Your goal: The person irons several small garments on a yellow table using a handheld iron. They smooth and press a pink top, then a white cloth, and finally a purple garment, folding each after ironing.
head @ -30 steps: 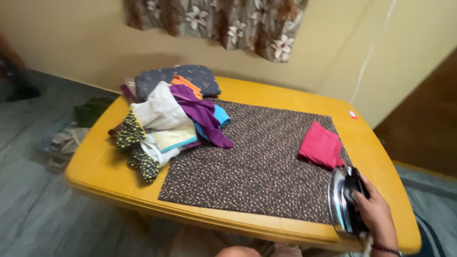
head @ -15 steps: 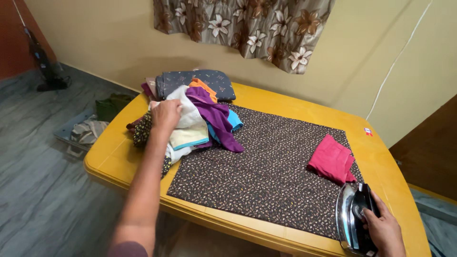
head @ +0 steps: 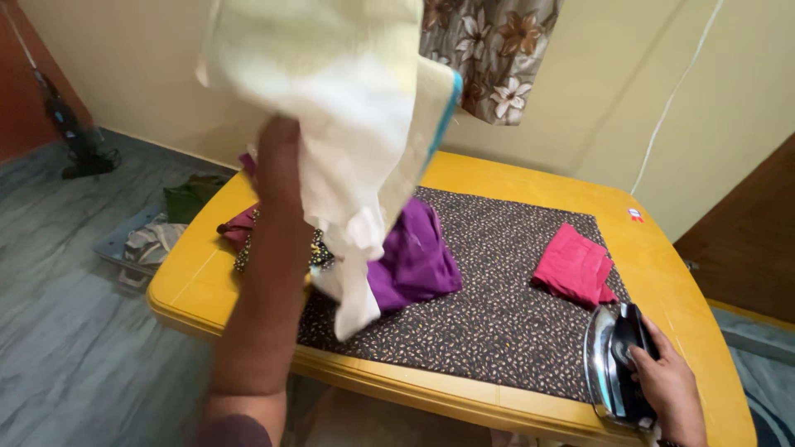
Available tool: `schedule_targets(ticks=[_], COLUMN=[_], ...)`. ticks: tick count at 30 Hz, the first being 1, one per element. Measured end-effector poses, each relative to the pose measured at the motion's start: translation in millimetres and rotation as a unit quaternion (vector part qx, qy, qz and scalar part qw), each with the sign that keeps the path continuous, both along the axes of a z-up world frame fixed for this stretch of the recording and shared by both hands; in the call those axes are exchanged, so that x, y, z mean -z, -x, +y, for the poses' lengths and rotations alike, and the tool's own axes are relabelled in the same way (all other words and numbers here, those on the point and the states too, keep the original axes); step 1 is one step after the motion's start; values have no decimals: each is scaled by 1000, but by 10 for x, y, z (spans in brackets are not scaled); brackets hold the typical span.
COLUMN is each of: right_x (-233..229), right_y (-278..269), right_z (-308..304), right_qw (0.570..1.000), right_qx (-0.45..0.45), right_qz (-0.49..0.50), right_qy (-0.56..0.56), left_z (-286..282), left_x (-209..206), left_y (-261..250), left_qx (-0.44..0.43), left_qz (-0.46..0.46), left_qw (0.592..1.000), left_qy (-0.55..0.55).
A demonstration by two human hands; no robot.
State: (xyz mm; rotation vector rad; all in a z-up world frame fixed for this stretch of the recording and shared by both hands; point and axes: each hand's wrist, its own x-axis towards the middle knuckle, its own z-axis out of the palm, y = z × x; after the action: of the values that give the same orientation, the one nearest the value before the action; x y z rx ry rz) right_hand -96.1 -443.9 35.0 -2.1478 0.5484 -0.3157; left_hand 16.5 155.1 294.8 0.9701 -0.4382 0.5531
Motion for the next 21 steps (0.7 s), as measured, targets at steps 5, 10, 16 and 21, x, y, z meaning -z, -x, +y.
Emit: schedule_targets(ticks=[5, 10, 16, 21], right_x=[-67, -223, -387, -630], right_y=[16, 66, 144, 248], right_z=[96, 210, 333, 586], right_qw=[1000, 1000, 998, 909], right_qx=[6, 12, 26, 74], right_qz=[-9, -10, 17, -13], right_qy=[-7, 2, 58, 409], left_z=[-434, -830, -537, -332], left_x=[786, 1650, 1892, 1981], left_y=[-341, -136, 645, 1421], left_qx=[-77, -2, 41, 21], left_qz=[96, 76, 99, 237], left_qw=[948, 875, 866, 838], left_qy=[-292, -479, -488, -492])
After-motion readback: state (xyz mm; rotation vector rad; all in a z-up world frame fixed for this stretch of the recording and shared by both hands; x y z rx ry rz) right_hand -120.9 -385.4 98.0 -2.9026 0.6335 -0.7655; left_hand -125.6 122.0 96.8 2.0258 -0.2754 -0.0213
